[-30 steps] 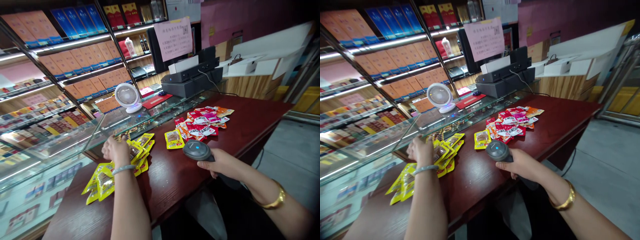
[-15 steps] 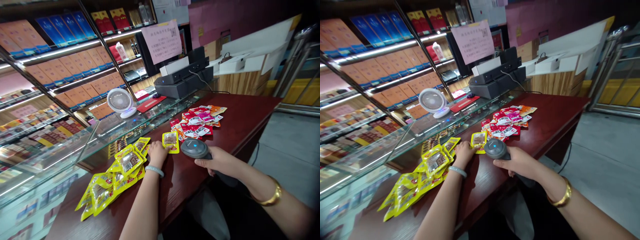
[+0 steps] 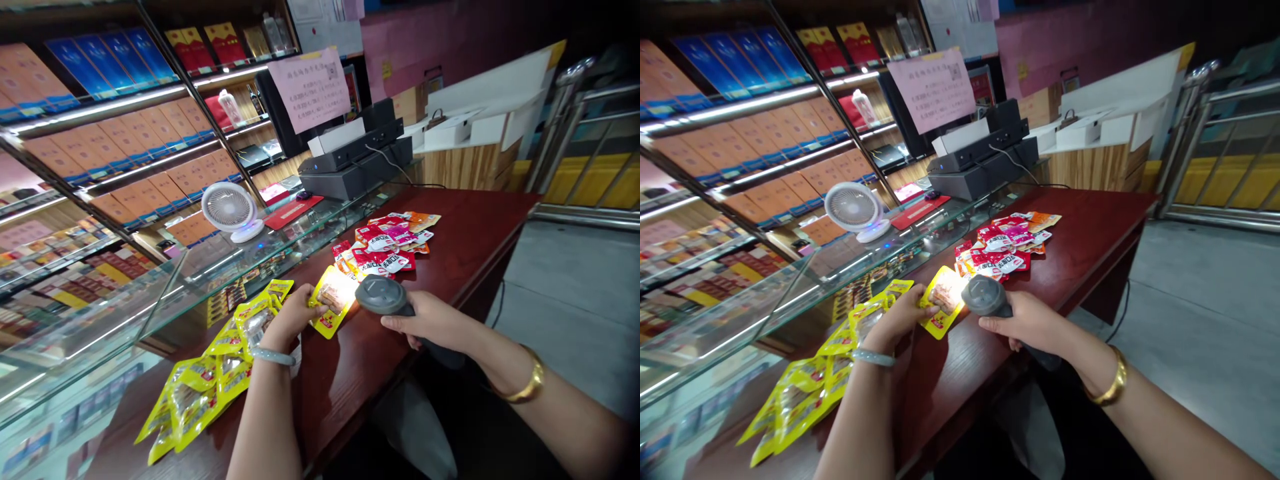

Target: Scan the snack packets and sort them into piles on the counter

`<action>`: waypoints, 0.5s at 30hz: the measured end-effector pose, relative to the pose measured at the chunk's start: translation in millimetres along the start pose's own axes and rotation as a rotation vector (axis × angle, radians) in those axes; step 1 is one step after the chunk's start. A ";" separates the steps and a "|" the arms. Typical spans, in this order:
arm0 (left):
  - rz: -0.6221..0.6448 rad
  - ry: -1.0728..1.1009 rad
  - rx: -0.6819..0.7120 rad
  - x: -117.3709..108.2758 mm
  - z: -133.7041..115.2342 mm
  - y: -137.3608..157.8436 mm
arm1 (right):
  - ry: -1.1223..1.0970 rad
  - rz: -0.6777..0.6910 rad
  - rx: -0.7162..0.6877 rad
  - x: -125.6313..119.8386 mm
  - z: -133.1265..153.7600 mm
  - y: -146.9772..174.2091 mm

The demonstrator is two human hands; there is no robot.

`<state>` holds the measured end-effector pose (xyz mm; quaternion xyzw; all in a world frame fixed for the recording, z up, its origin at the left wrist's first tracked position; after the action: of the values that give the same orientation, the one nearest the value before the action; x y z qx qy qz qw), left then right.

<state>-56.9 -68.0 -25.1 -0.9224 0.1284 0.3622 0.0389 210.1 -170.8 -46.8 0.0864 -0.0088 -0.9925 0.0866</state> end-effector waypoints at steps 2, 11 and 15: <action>0.007 -0.023 -0.021 -1.0 -5.9 2.8 | 0.006 0.002 0.001 0.6 -1.1 0.3; -0.401 -0.252 -0.282 -77.3 22.4 19.9 | 0.032 -0.019 0.008 -1.0 -2.7 2.5; -0.590 -0.477 -0.481 -125.9 54.9 35.8 | 0.045 -0.003 0.008 -1.1 -2.6 2.5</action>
<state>-191.3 -67.2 20.7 -0.7932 -0.2406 0.5575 -0.0464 212.1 -173.1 -49.1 0.1090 -0.0104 -0.9904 0.0847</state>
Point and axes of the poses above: each hand's wrist, its own y-axis away from the middle knuckle, its own x-axis out of the palm, z = x × y, the point moved 2 cm from there along -y, towards the middle knuckle, and after that the axes turned 6 degrees about -z, right-handed, at the moved point
